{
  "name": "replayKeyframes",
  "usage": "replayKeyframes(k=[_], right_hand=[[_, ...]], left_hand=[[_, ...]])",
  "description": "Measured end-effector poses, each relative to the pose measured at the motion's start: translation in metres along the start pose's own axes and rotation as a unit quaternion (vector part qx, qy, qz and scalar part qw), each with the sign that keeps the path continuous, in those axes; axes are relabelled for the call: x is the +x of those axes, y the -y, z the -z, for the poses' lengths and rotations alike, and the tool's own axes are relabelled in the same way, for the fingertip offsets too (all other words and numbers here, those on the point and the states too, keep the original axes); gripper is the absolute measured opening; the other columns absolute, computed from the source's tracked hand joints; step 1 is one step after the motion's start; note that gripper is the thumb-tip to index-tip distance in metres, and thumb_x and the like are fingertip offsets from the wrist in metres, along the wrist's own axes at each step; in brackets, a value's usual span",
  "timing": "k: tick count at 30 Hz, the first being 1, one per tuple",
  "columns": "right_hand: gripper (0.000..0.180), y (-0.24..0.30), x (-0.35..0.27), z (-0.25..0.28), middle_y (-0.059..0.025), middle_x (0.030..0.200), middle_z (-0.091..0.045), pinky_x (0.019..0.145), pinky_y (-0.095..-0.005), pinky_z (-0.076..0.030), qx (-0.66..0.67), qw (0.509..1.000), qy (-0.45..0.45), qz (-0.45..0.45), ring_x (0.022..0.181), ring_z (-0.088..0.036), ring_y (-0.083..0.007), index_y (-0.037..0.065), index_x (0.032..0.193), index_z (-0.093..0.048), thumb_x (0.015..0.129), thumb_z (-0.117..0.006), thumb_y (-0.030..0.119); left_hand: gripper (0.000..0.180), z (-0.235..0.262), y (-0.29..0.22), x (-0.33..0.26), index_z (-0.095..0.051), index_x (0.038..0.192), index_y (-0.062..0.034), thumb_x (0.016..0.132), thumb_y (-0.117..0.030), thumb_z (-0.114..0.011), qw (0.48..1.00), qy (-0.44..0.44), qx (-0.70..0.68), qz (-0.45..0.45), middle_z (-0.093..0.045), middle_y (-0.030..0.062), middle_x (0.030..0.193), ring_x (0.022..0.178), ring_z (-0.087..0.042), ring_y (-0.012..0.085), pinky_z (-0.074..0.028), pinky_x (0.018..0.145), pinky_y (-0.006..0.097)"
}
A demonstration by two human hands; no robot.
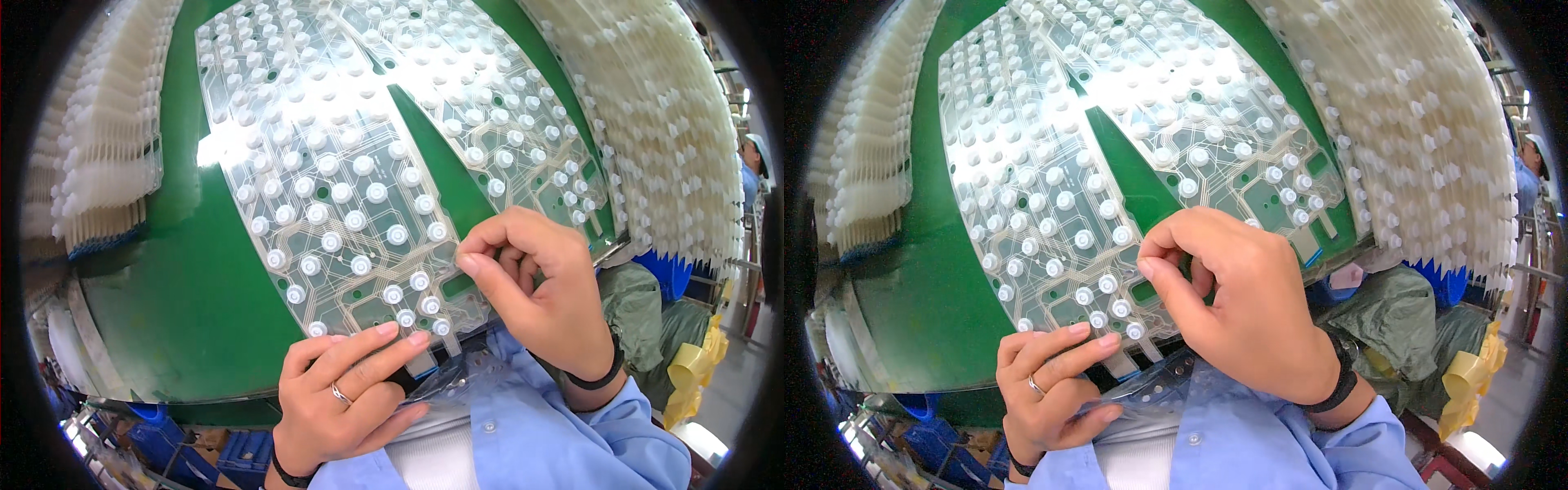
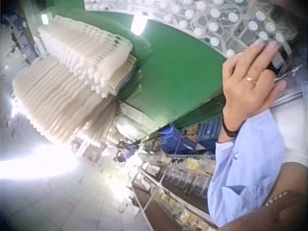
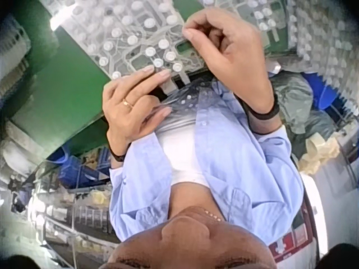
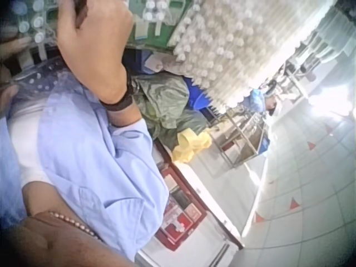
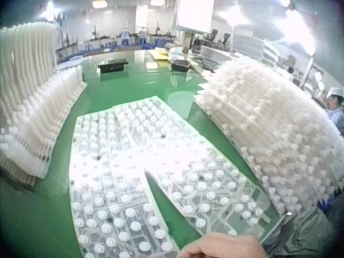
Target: Manually assembling or inspecting flexible keypad circuits by attaching buttons or membrane layers.
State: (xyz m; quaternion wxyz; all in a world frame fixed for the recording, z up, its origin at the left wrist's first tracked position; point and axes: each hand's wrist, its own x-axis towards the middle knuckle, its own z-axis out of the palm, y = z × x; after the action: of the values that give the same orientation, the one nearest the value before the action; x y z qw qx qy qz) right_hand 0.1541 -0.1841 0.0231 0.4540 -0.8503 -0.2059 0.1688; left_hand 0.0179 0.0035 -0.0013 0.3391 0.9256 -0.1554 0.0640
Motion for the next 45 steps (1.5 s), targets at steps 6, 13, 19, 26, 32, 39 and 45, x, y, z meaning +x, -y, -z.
replayKeyframes(k=[6, 13, 19, 26, 32, 39, 45], right_hand=[[0.003, 0.002, 0.000, 0.000, -0.0011, 0.076, -0.060, 0.048, -0.0188, -0.032, -0.009, 1.000, -0.001, -0.003, 0.055, -0.046, -0.0022, -0.001, 0.086, -0.066, 0.084, -0.068, -0.001], [0.005, -0.001, 0.001, 0.001, -0.0058, 0.077, -0.063, 0.046, -0.0252, -0.037, -0.020, 1.000, 0.005, -0.001, 0.049, -0.049, -0.0097, 0.002, 0.088, -0.066, 0.084, -0.067, 0.001], [0.002, 0.002, 0.001, -0.002, -0.0002, 0.076, -0.060, 0.048, -0.0187, -0.031, -0.013, 1.000, -0.005, -0.009, 0.054, -0.045, -0.0021, 0.000, 0.085, -0.066, 0.083, -0.067, -0.001], [0.007, 0.004, -0.002, -0.005, -0.0043, 0.077, -0.061, 0.048, -0.0254, -0.038, -0.056, 0.998, -0.004, -0.005, 0.052, -0.051, -0.0107, 0.003, 0.087, -0.064, 0.082, -0.067, 0.001], [0.021, 0.005, -0.003, -0.009, -0.0115, 0.081, -0.056, 0.055, -0.0332, -0.046, -0.150, 0.987, -0.024, 0.048, 0.062, -0.059, -0.0240, 0.005, 0.099, -0.058, 0.081, -0.068, 0.003], [0.045, -0.008, -0.010, 0.037, -0.0128, 0.106, -0.060, 0.079, -0.0388, -0.050, -0.128, 0.985, -0.030, 0.112, 0.092, -0.060, -0.0289, 0.002, 0.117, -0.057, 0.076, -0.074, 0.007], [0.070, -0.038, -0.038, 0.053, -0.0148, 0.144, -0.048, 0.112, -0.0498, -0.027, -0.343, 0.927, 0.071, 0.135, 0.135, -0.040, -0.0377, 0.007, 0.138, -0.051, 0.074, -0.076, 0.019]], left_hand=[[0.037, -0.001, 0.000, 0.000, -0.050, 0.064, -0.0163, 0.081, -0.040, -0.072, 1.000, -0.006, -0.002, 0.004, -0.072, 0.0028, 0.114, 0.109, -0.064, 0.0241, -0.043, 0.083, 0.036], [0.036, -0.002, 0.000, 0.000, -0.049, 0.064, -0.0164, 0.080, -0.039, -0.073, 1.000, -0.012, -0.006, 0.003, -0.072, 0.0027, 0.113, 0.108, -0.064, 0.0239, -0.043, 0.082, 0.036], [0.036, -0.003, 0.001, -0.001, -0.049, 0.064, -0.0167, 0.080, -0.038, -0.072, 1.000, -0.012, -0.001, -0.001, -0.073, 0.0025, 0.113, 0.108, -0.065, 0.0234, -0.042, 0.081, 0.035], [0.036, -0.003, 0.001, -0.001, -0.049, 0.064, -0.0170, 0.080, -0.038, -0.072, 1.000, -0.015, -0.002, 0.001, -0.073, 0.0021, 0.113, 0.109, -0.065, 0.0230, -0.042, 0.080, 0.035], [0.034, -0.004, -0.001, 0.000, -0.050, 0.064, -0.0161, 0.079, -0.036, -0.074, 1.000, -0.021, -0.005, 0.006, -0.072, 0.0031, 0.114, 0.109, -0.064, 0.0242, -0.043, 0.083, 0.036], [0.033, 0.000, -0.006, 0.001, -0.050, 0.064, -0.0153, 0.076, -0.030, -0.076, 0.999, -0.040, 0.001, 0.026, -0.072, -0.0002, 0.115, 0.109, -0.065, 0.0200, -0.044, 0.088, 0.033], [0.031, 0.022, -0.009, -0.019, -0.054, 0.066, -0.0137, 0.078, -0.031, -0.077, 0.999, -0.027, 0.000, 0.044, -0.068, 0.0036, 0.125, 0.125, -0.057, 0.0265, -0.038, 0.101, 0.042]])
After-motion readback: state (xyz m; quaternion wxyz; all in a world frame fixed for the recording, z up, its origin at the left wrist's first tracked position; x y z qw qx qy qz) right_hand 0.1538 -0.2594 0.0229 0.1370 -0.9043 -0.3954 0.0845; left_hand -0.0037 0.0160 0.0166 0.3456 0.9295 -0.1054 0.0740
